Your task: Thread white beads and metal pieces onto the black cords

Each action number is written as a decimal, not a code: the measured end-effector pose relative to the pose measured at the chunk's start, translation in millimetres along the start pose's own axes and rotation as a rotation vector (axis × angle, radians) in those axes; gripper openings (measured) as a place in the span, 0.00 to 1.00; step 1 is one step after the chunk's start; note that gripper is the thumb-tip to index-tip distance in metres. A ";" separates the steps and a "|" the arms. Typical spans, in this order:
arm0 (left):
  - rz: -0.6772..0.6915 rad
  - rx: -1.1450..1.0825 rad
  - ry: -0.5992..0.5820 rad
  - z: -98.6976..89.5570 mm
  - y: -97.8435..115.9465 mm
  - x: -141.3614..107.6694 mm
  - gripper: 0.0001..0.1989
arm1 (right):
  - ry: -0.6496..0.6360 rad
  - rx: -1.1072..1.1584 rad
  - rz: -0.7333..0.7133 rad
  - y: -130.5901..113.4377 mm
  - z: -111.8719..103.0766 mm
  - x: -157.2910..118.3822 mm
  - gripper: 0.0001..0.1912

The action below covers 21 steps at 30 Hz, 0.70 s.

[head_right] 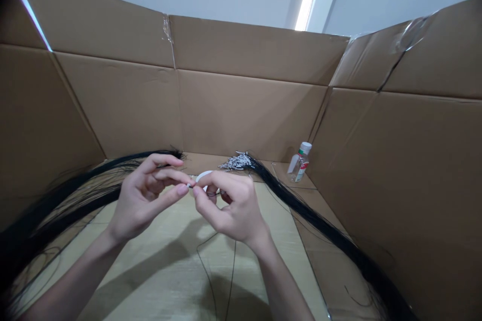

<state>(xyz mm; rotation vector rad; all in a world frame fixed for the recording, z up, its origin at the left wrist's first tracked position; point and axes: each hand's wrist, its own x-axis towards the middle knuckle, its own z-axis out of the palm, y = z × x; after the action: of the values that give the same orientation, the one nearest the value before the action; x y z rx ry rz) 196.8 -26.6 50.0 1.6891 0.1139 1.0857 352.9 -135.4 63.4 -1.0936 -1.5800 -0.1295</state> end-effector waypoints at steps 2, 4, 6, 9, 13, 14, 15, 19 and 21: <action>0.018 0.053 0.029 -0.3 -0.7 -1.1 0.16 | -0.006 -0.002 0.024 1.3 0.1 -0.6 0.06; 0.038 0.113 0.055 -0.2 -0.9 -2.3 0.17 | -0.010 0.000 0.039 2.9 0.5 -0.8 0.07; 0.057 0.162 0.084 0.9 0.0 -3.1 0.17 | -0.015 0.009 0.048 4.3 1.2 -0.8 0.09; 0.066 0.189 0.135 3.8 2.5 -3.3 0.17 | -0.027 0.024 0.070 5.6 2.4 -0.7 0.08; 0.023 0.184 0.193 6.3 3.2 -3.5 0.18 | -0.025 0.029 0.112 6.4 2.0 -1.2 0.04; 0.013 0.194 0.215 6.3 2.4 -3.7 0.19 | -0.028 0.025 0.119 6.5 1.5 -1.4 0.05; 0.005 0.208 0.239 5.9 1.5 -3.9 0.19 | -0.040 0.019 0.121 6.8 0.8 -1.6 0.06; -0.032 0.255 0.275 4.2 -1.9 -3.8 0.20 | -0.132 0.005 0.098 10.3 -2.3 -2.0 0.07; -0.056 0.242 0.253 4.7 -1.8 -3.2 0.21 | -0.152 0.012 0.116 12.8 -3.5 -2.5 0.05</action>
<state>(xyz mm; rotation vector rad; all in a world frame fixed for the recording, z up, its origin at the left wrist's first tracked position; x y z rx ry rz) 199.0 -31.1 46.6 1.7419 0.4676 1.2798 364.0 -131.8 56.7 -1.2062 -1.6448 0.0419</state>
